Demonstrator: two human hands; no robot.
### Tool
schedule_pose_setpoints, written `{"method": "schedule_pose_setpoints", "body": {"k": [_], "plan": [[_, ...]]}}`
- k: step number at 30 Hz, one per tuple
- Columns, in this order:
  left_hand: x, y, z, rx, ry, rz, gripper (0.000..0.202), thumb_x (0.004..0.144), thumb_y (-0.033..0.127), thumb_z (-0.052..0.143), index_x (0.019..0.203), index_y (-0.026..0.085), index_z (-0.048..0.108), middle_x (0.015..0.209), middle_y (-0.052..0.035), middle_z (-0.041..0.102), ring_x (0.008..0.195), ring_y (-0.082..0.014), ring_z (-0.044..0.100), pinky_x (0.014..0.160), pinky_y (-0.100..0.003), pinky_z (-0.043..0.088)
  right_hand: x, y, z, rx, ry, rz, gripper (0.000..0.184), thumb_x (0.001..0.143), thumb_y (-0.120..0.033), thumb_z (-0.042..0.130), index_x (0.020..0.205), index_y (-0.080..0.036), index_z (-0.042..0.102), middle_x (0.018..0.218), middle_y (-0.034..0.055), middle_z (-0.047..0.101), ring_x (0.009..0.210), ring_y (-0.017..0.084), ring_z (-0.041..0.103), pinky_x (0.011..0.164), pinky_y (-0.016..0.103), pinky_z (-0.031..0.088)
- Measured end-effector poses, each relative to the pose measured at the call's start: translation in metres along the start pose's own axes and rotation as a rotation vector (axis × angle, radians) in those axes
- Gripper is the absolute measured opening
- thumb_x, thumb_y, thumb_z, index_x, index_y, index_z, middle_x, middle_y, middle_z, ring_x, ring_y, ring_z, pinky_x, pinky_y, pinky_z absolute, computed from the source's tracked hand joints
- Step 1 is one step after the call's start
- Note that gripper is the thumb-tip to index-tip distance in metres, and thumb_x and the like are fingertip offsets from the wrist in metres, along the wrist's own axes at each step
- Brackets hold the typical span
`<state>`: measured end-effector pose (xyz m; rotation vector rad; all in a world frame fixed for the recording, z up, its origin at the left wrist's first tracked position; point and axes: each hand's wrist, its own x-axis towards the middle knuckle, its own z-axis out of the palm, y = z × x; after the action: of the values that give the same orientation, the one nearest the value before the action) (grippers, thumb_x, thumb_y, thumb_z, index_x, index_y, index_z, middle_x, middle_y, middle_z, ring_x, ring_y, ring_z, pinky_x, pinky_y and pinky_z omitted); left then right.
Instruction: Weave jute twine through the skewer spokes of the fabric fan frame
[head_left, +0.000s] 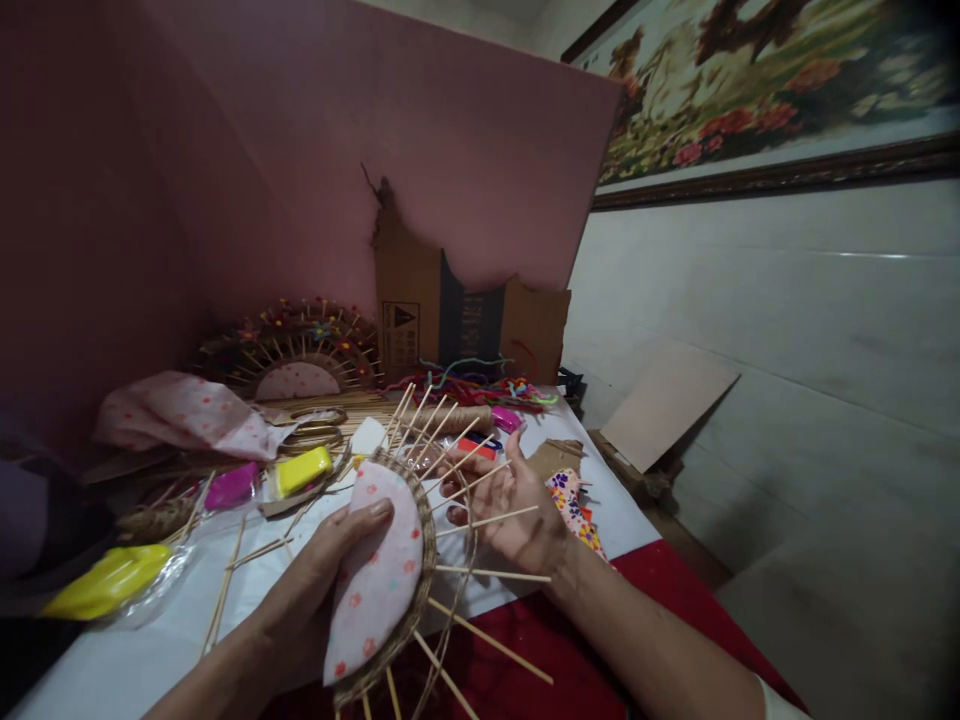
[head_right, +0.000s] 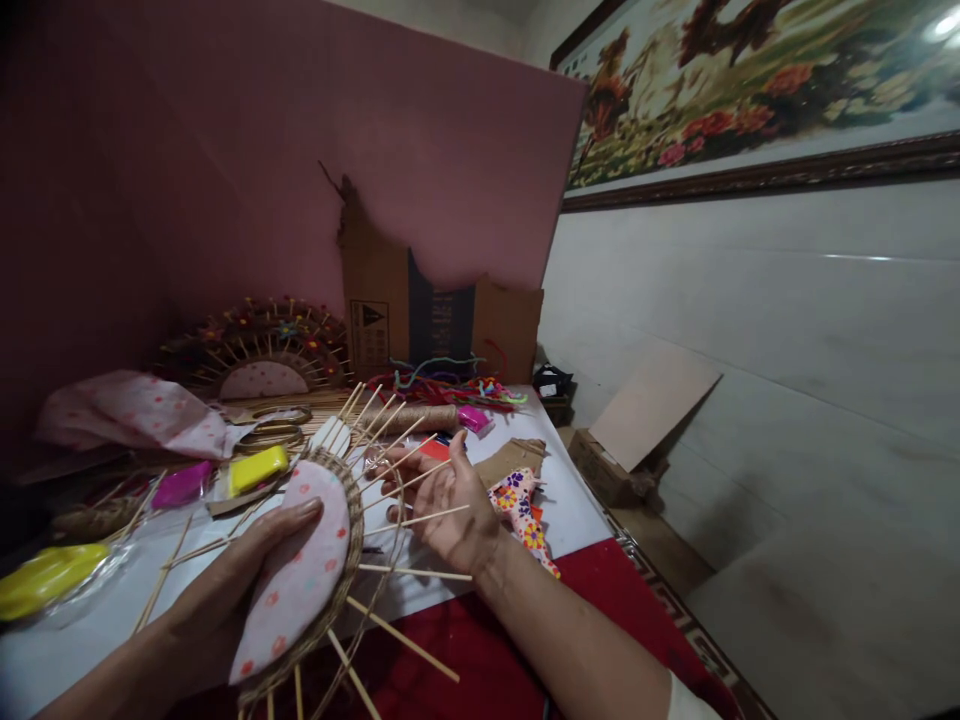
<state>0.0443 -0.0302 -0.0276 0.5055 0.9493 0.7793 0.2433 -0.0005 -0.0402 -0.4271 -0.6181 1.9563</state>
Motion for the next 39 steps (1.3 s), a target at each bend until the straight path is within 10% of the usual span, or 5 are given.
{"method": "schedule_pose_setpoints", "body": {"k": [39], "plan": [[0.004, 0.008, -0.004, -0.127, 0.095, 0.029, 0.031, 0.073, 0.030, 0.063, 0.096, 0.009, 0.065, 0.067, -0.0141, 0.072, 0.062, -0.0290, 0.069, 0.062, -0.043, 0.057, 0.000, 0.011, -0.005, -0.073, -0.108, 0.152, 0.065, 0.088, -0.063, 0.023, 0.092, -0.009, 0.059, 0.078, 0.0106, 0.066, 0.073, 0.017, 0.064, 0.071, 0.031, 0.048]]}}
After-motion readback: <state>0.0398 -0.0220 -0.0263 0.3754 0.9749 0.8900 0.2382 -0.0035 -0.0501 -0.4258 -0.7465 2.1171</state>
